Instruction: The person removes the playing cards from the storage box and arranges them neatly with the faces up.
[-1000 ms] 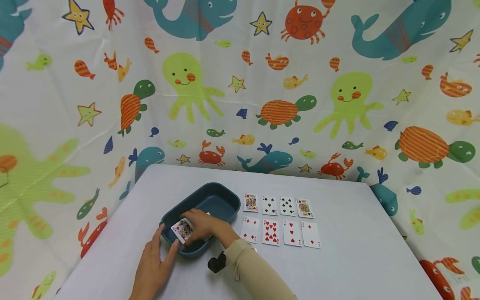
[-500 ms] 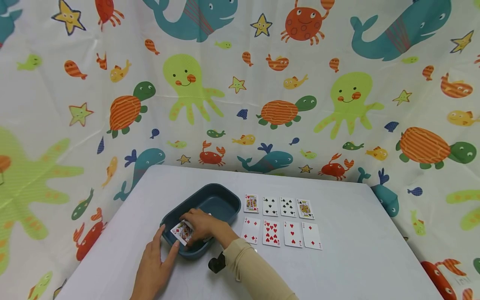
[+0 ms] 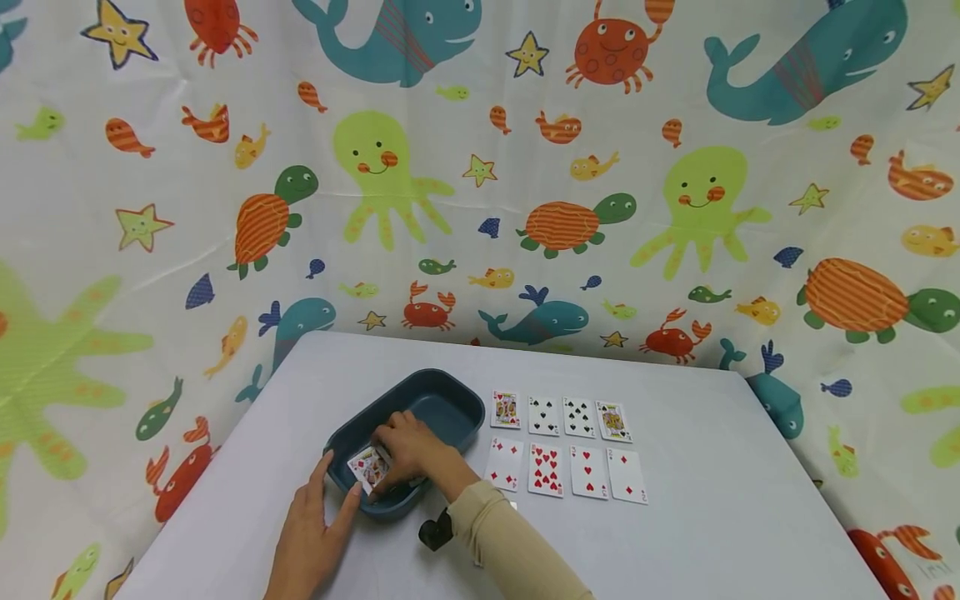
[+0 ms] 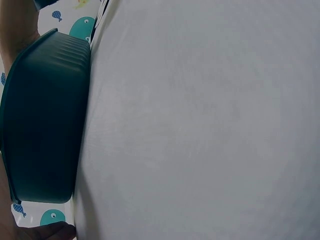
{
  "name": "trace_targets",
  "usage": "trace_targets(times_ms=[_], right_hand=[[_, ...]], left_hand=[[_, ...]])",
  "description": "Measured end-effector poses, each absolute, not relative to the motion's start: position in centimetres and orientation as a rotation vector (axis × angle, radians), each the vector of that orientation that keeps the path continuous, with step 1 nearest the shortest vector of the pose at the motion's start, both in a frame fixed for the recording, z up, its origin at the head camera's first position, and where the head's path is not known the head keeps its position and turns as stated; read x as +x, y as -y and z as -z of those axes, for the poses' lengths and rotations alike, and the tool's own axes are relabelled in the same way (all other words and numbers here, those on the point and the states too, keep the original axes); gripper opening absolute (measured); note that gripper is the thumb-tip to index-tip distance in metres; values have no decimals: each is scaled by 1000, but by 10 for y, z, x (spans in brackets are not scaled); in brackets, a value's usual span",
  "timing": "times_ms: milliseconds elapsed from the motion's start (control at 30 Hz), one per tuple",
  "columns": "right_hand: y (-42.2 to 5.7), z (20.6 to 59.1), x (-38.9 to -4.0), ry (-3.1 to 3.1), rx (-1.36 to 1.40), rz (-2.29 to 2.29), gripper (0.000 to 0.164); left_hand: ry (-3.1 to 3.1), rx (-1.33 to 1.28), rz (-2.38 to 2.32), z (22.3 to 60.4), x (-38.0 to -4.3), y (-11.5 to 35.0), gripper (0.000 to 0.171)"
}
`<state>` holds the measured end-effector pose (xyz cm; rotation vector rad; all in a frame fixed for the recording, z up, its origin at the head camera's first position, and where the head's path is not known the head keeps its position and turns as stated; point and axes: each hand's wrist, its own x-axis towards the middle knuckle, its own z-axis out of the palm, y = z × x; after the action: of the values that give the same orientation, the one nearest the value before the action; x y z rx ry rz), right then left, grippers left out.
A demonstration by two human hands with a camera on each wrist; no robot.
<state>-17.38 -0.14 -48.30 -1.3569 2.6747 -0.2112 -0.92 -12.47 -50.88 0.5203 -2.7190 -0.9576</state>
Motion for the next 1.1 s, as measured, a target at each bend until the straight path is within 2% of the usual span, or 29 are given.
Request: trace_targets(times_ms=[333,667,1100], right_hand=[[-1,479,-171,-2586,-1397,273,90],[-1,478,-172,-2547,-1430,290,83],[-1,477,-172,-2557,-1397,336,86]], left_hand=[[2722,523,955,507,-6,125,77],[2733,530,972,507,-7,125,77],[2756,562,982,505,-7,125,79]])
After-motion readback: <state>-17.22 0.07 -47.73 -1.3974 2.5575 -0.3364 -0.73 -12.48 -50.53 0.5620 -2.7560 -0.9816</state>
